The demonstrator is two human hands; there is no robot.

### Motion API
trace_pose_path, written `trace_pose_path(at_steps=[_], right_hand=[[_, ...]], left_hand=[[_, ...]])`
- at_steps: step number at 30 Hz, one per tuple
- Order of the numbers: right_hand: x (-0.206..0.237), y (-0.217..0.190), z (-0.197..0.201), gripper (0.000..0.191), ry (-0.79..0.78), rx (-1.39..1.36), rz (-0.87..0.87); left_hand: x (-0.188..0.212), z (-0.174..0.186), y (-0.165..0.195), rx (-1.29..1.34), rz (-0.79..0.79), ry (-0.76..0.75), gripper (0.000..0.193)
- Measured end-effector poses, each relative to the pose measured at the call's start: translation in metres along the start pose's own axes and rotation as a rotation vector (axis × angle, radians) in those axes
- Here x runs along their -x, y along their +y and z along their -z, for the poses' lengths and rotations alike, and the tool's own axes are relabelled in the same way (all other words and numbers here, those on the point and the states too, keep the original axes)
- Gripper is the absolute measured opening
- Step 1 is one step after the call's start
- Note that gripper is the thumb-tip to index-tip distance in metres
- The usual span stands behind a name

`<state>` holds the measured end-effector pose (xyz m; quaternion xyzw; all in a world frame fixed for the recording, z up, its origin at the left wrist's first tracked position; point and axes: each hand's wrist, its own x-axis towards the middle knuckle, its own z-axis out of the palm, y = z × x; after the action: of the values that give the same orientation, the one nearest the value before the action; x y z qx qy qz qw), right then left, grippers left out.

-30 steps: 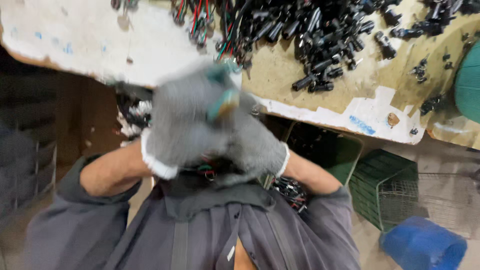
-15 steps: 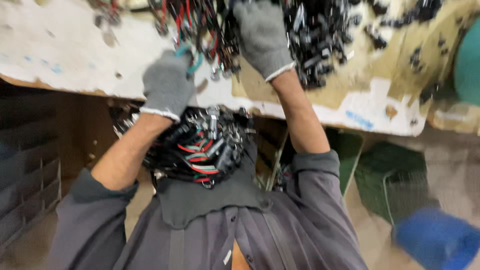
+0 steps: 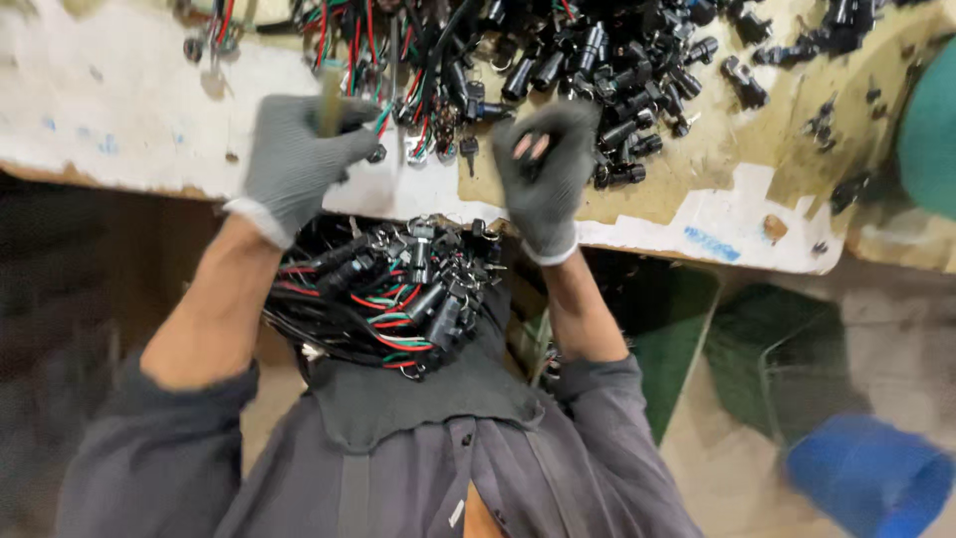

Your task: The person, wearing work gloves, sits at a workbench covered with black connectors and red and green wires and uses pliers to process wire ends, fitting wires into connectors one at a time and placing finished assemblies into a pile on their lap.

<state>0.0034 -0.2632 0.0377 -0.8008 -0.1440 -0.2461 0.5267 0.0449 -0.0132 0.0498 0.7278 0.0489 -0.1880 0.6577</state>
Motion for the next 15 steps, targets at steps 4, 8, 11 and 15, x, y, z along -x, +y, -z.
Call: trace_pose_path(at_steps=[4,8,11,15], right_hand=[[0.025,-0.018,0.001,0.038,-0.313,0.184,0.092],[0.027,-0.023,-0.002,0.046,-0.457,0.206,0.085],[0.024,-0.026,-0.003,0.069,-0.531,0.134,0.076],[0.018,-0.03,0.0,0.077,-0.611,0.133,0.077]], left_hand=[[0.051,0.014,0.049,0.267,0.045,-0.099,0.031],[0.072,-0.006,0.05,0.076,0.087,-0.208,0.033],[0.074,-0.018,0.04,0.123,-0.098,-0.177,0.031],[0.079,-0.025,0.033,0.158,-0.067,-0.163,0.031]])
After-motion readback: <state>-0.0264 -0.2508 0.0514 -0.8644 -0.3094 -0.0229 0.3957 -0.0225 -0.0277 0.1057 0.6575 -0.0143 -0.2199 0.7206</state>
